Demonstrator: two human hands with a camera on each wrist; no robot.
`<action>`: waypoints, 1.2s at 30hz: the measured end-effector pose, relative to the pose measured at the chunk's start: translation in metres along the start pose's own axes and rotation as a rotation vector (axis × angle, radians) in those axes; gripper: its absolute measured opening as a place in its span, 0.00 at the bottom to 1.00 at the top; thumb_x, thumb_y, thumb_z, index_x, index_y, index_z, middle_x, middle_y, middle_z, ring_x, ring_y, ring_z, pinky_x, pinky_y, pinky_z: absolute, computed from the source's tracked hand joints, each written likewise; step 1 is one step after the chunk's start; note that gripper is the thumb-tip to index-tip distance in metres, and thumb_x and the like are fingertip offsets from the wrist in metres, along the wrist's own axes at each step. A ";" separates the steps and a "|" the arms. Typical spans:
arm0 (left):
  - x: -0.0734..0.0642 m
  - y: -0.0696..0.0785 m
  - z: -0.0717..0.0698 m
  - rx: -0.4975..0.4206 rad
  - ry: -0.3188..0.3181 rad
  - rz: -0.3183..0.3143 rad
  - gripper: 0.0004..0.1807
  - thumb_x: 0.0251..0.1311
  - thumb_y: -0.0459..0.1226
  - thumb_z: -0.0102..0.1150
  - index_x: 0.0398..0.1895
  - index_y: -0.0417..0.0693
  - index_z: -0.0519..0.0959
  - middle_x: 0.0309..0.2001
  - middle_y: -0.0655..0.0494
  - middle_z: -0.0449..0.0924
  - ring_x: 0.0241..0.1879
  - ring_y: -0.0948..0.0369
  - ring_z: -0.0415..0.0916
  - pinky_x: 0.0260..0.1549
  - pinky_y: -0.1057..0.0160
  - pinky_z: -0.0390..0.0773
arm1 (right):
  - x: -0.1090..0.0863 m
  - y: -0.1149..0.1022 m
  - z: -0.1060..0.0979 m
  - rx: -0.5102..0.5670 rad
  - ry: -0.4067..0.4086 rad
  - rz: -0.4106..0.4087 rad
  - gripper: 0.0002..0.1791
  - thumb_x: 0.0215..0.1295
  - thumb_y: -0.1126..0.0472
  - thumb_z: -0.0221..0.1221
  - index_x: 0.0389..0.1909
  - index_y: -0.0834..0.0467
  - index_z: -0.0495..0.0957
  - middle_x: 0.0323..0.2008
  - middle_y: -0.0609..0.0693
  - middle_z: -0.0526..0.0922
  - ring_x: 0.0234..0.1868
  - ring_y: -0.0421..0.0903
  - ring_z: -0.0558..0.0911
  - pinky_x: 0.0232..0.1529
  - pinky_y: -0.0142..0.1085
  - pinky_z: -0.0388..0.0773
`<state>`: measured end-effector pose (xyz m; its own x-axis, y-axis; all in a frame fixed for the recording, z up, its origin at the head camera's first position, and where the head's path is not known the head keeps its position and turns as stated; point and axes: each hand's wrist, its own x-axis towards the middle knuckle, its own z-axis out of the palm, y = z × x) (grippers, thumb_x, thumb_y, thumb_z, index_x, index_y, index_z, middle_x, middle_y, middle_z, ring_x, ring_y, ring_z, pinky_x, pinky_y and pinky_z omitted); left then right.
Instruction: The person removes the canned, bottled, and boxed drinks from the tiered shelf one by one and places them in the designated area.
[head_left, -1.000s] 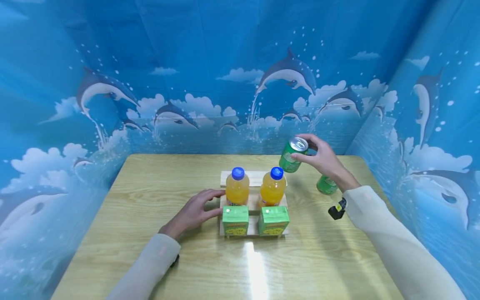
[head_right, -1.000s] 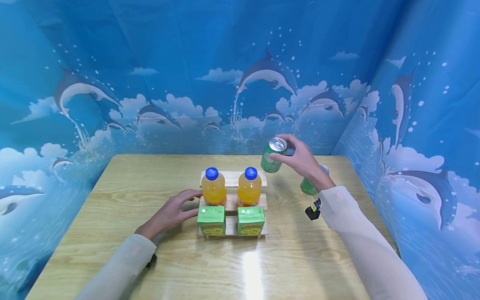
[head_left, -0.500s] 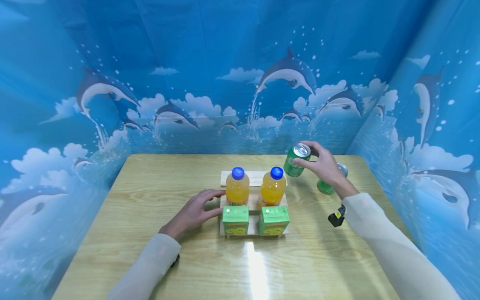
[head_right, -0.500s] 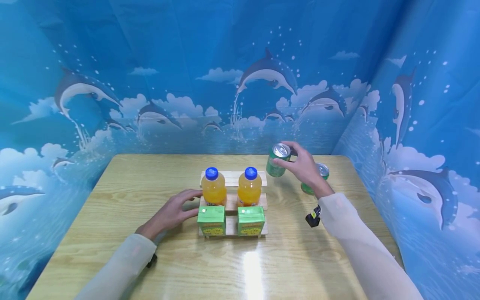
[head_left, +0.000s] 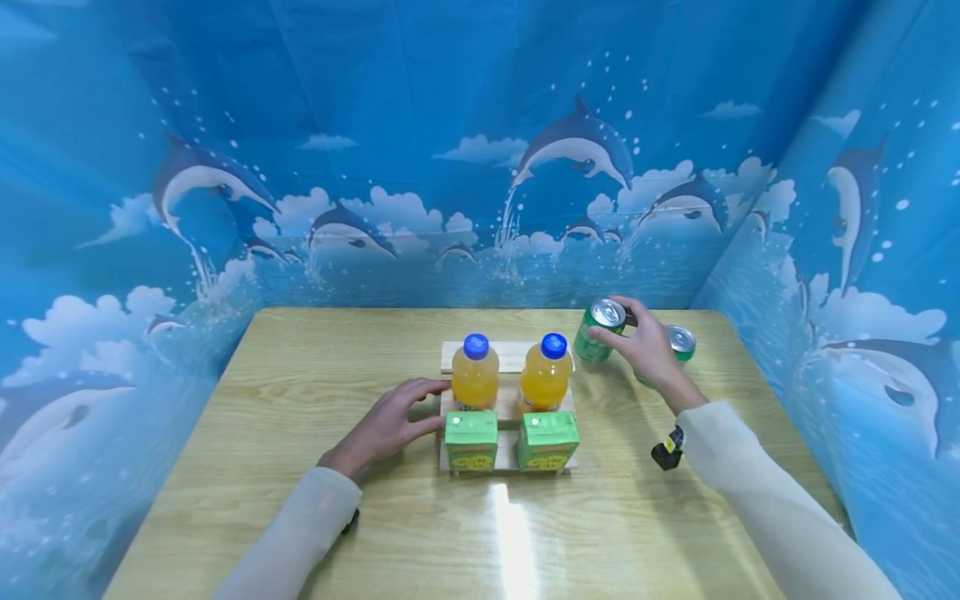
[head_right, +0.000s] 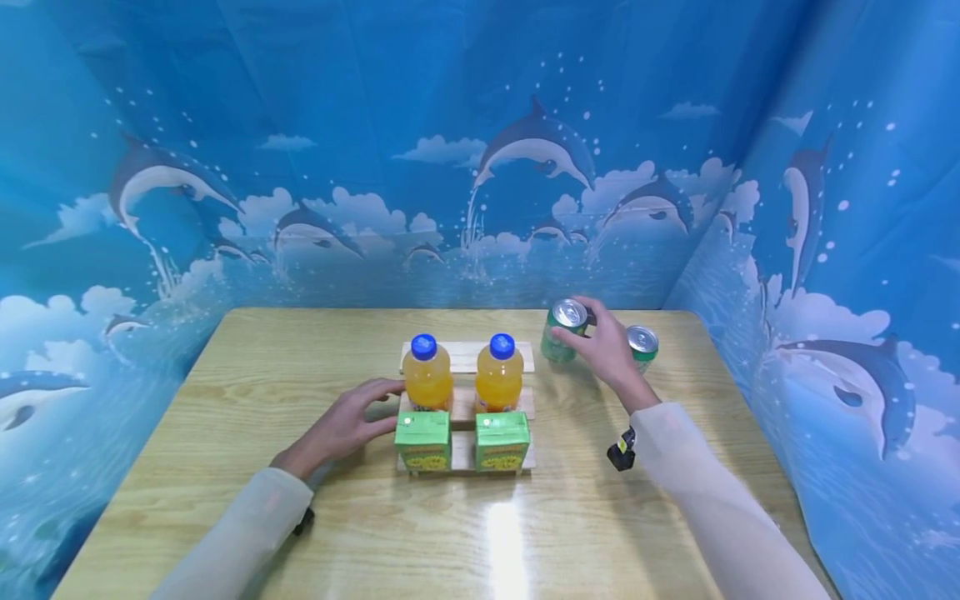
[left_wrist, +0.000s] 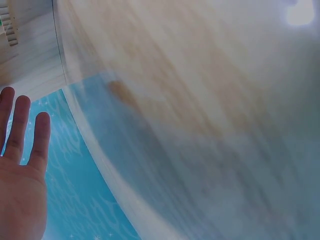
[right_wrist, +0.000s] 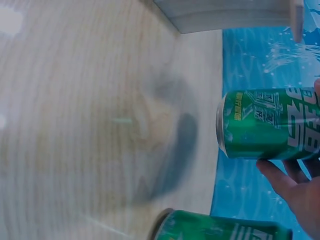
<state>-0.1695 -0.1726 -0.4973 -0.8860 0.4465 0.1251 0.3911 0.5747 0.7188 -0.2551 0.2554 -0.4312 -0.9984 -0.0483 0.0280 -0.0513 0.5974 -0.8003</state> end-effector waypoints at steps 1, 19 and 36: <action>0.000 0.000 0.000 0.002 0.003 0.008 0.31 0.70 0.42 0.74 0.74 0.48 0.78 0.71 0.48 0.81 0.71 0.46 0.79 0.69 0.40 0.82 | 0.000 0.002 0.002 0.003 0.006 0.000 0.46 0.73 0.45 0.71 0.83 0.57 0.62 0.78 0.65 0.70 0.79 0.66 0.69 0.78 0.68 0.68; 0.001 -0.003 0.002 0.015 0.020 0.038 0.31 0.70 0.42 0.74 0.74 0.48 0.78 0.71 0.48 0.82 0.70 0.45 0.80 0.69 0.40 0.82 | 0.002 0.018 0.019 -0.065 0.113 0.054 0.46 0.76 0.48 0.69 0.84 0.63 0.59 0.78 0.70 0.69 0.78 0.68 0.70 0.79 0.64 0.70; 0.000 -0.002 0.001 0.015 0.012 0.022 0.32 0.70 0.43 0.74 0.75 0.49 0.78 0.71 0.49 0.81 0.71 0.46 0.79 0.69 0.40 0.82 | 0.005 0.024 0.022 -0.036 0.115 0.102 0.47 0.77 0.45 0.67 0.85 0.62 0.57 0.79 0.69 0.67 0.80 0.68 0.67 0.81 0.64 0.67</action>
<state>-0.1701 -0.1733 -0.4993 -0.8799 0.4511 0.1492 0.4144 0.5749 0.7055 -0.2605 0.2515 -0.4634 -0.9944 0.1047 0.0173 0.0520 0.6231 -0.7804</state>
